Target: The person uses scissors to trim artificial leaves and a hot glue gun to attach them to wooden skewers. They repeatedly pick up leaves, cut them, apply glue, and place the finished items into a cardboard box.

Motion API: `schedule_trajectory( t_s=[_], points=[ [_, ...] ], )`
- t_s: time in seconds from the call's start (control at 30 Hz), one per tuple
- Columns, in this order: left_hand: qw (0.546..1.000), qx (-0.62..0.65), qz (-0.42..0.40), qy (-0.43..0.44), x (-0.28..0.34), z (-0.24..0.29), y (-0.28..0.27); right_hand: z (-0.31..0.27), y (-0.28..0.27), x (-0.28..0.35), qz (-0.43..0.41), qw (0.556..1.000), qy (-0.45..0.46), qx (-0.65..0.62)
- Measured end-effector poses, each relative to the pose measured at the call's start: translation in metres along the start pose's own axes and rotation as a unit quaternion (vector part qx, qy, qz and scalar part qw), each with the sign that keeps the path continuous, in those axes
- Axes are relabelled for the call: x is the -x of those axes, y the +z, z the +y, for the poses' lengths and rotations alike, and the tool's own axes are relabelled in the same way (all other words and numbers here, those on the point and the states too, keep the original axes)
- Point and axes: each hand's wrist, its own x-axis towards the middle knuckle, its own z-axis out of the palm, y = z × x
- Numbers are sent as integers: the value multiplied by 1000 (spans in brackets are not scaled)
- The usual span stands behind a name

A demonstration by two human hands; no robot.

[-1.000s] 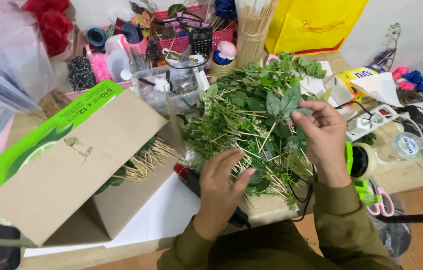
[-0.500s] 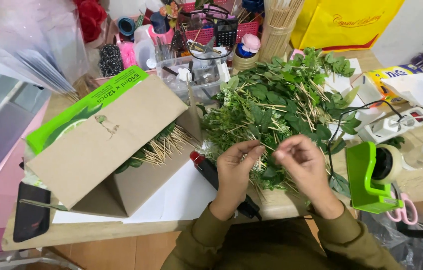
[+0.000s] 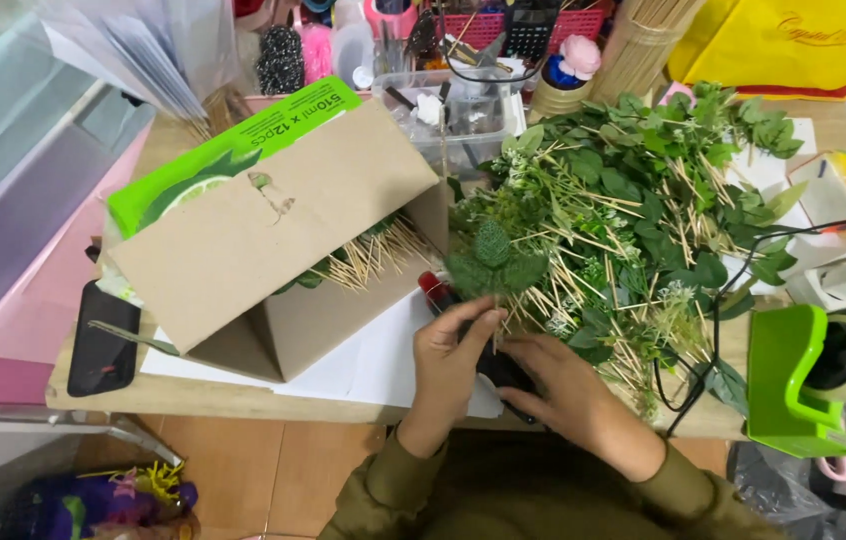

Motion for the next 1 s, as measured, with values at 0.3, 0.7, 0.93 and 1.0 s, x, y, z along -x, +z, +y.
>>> schedule_trajectory(
  t_s=[0.3,0.7,0.93,1.0],
  points=[
    [996,-17,75,42,15,4,-41,-28,28,-10,-46,984,21,169],
    [993,-81,69,51,8,19,-49,21,-26,55,64,783,133,-604],
    [961,-179,-11,211,-20,-7,-27,21,-43,84,101,766,101,-627],
    [959,-185,-16,212,-26,-10,-20,20,-45,87,109,787,81,-602]
  ],
)
